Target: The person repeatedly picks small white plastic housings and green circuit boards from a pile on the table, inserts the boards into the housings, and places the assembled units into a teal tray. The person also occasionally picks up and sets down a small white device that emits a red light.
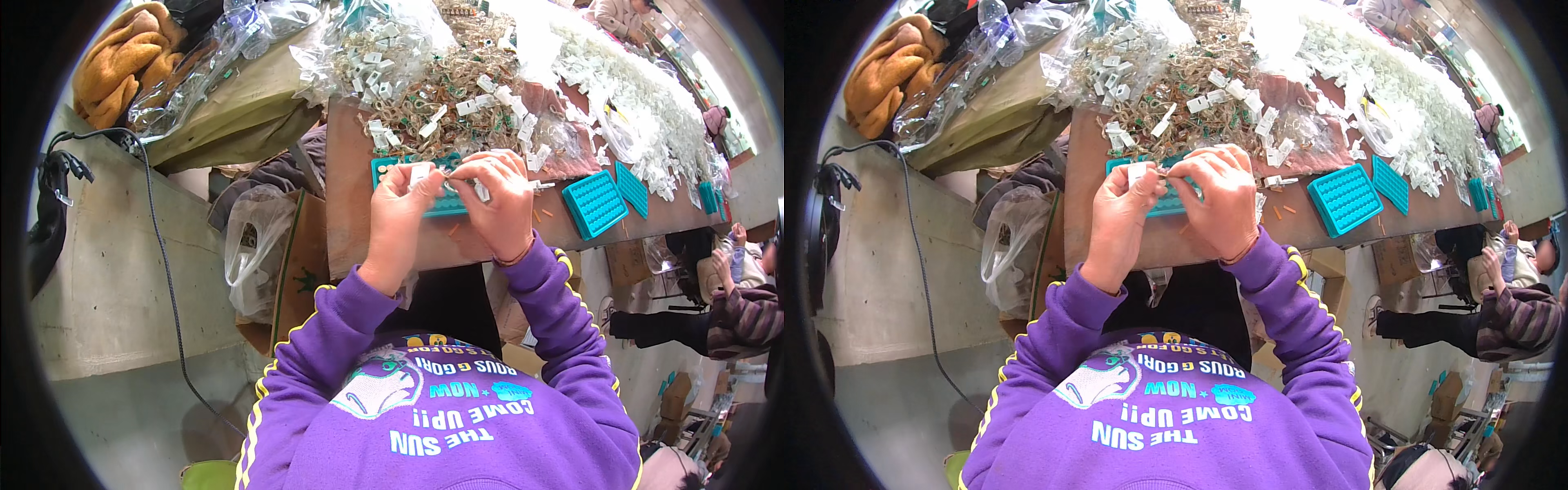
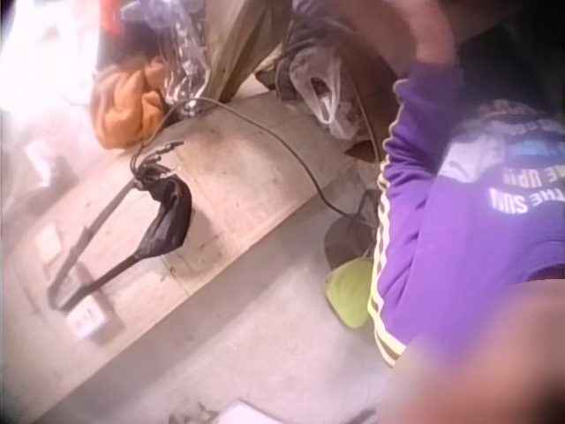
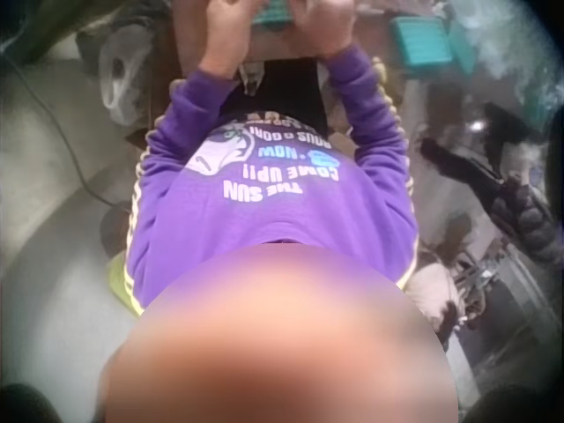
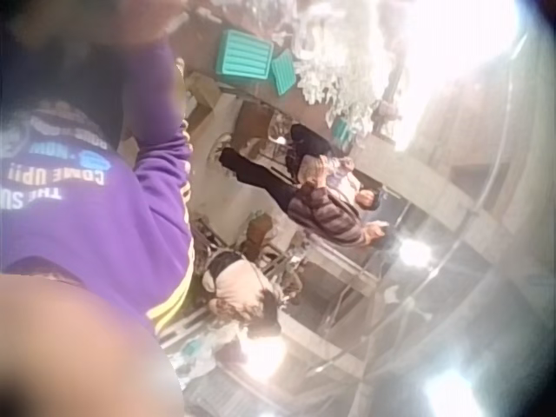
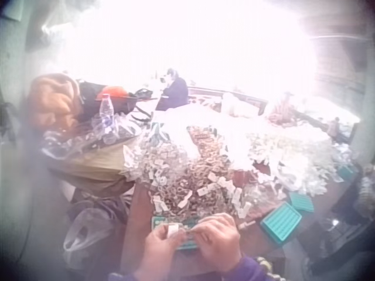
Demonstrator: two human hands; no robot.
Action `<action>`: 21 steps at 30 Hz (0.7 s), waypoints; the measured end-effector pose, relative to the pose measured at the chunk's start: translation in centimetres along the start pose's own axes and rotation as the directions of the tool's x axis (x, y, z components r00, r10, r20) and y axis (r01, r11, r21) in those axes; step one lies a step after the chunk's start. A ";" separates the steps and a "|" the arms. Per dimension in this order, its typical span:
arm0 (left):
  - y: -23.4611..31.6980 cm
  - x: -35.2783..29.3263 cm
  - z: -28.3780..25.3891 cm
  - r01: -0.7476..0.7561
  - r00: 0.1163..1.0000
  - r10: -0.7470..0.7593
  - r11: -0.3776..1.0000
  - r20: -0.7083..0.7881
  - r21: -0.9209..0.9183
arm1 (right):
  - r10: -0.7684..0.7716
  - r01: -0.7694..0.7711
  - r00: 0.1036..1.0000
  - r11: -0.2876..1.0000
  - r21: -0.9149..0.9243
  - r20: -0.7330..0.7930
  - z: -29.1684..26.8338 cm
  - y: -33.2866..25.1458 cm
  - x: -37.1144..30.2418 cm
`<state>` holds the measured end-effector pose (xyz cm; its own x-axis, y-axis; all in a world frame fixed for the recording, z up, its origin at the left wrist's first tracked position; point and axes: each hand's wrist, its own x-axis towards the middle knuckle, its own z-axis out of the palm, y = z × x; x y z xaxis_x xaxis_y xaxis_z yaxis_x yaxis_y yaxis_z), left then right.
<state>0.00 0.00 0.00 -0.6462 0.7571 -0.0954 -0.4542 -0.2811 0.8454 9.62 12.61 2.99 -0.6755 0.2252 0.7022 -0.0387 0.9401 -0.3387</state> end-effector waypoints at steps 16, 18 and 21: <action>0.9 -0.2 -0.6 -0.147 0.987 0.151 0.987 0.059 -0.062 | 0.279 -0.741 0.667 0.146 0.656 0.691 -0.8 1.7 1.6; 0.8 -0.2 -0.5 -0.198 0.979 0.198 0.980 0.048 -0.004 | 0.272 -0.753 0.652 0.124 0.646 0.708 -0.7 1.7 1.6; 0.7 -0.1 -0.4 -0.253 0.967 0.252 0.966 0.026 0.049 | 0.280 -0.760 0.637 0.075 0.645 0.718 -0.6 1.4 1.5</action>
<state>-0.50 -0.53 0.43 -0.7241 0.6765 0.1345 -0.2448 -0.4344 0.8668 8.99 14.42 3.97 -0.9699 0.2233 -0.0975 0.0356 -0.2660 -0.9633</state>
